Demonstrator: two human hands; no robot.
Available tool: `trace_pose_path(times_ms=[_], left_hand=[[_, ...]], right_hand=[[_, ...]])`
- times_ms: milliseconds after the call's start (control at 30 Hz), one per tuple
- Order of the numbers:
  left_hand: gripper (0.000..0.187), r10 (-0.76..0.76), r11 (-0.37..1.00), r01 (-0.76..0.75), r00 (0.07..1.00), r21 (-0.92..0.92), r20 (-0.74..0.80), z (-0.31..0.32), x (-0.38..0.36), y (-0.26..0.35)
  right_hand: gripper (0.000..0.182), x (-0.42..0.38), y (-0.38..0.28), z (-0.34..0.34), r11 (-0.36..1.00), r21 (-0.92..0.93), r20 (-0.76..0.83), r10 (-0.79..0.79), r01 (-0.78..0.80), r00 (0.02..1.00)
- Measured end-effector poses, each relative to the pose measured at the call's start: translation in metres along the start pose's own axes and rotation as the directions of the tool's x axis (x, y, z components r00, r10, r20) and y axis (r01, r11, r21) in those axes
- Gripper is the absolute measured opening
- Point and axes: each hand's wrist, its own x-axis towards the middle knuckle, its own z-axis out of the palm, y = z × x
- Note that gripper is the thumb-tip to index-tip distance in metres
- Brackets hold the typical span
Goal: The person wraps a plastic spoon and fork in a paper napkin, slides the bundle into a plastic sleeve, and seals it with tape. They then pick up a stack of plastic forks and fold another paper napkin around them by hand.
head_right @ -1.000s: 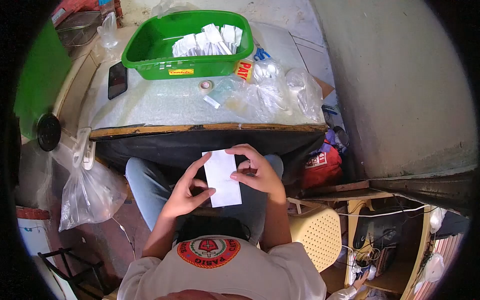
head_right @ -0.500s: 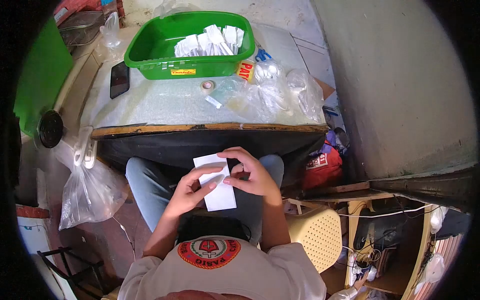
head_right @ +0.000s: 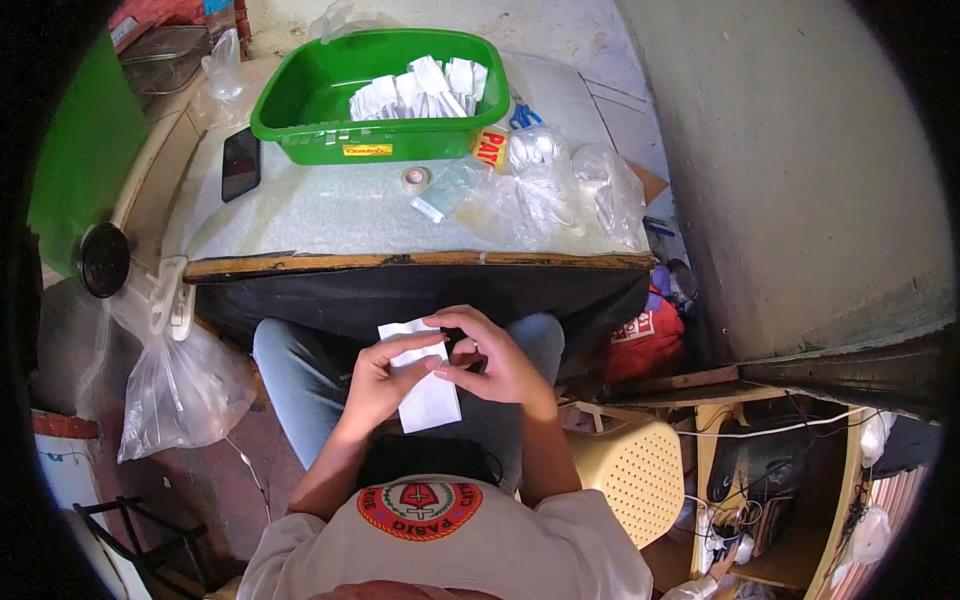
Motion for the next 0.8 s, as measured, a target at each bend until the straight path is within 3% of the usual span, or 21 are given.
trace_pose_path(times_ms=[67, 200, 267, 367, 400, 500, 633, 800], left_hand=[[0.031, 0.013, 1.0, -0.013, 1.0, 0.015, 0.002, -0.001, 0.001, 0.0], [0.033, 0.038, 0.999, -0.038, 0.999, 0.019, -0.023, 0.0, 0.003, 0.002], [0.034, 0.025, 0.999, -0.024, 0.999, 0.022, -0.035, 0.0, 0.003, 0.002], [0.035, 0.068, 0.997, -0.066, 0.996, 0.042, -0.055, 0.001, 0.004, 0.0], [0.036, 0.046, 0.997, -0.042, 0.997, 0.058, -0.065, 0.0, 0.003, 0.003], [0.037, 0.019, 0.998, -0.015, 0.997, 0.063, -0.076, -0.001, 0.004, 0.007], [0.036, 0.094, 0.991, -0.084, 0.991, 0.108, -0.09, -0.001, 0.006, 0.005], [0.028, 0.12, 0.985, -0.112, 0.991, 0.128, -0.056, -0.016, 0.01, 0.014]], right_hand=[[0.045, 0.003, 0.005, 0.004, 0.994, 0.109, -0.077, -0.018, 0.026, 0.997], [0.042, 0.004, 0.019, 0.006, 0.995, 0.084, -0.097, -0.052, 0.06, 0.994], [0.043, 0.003, 0.017, 0.011, 0.978, 0.205, -0.173, 0.065, -0.029, 0.983], [0.041, 0.006, 0.02, 0.015, 0.977, 0.203, -0.263, -0.015, 0.071, 0.965], [0.04, 0.005, 0.017, 0.015, 0.969, 0.244, -0.257, 0.044, 0.021, 0.965], [0.039, 0.003, 0.017, 0.016, 0.977, 0.209, -0.245, 0.081, -0.029, 0.966], [0.037, 0.003, 0.018, 0.015, 0.98, 0.186, -0.288, 0.125, -0.072, 0.95], [0.03, 0.005, 0.016, 0.012, 0.989, 0.139, -0.262, 0.084, -0.048, 0.961]])
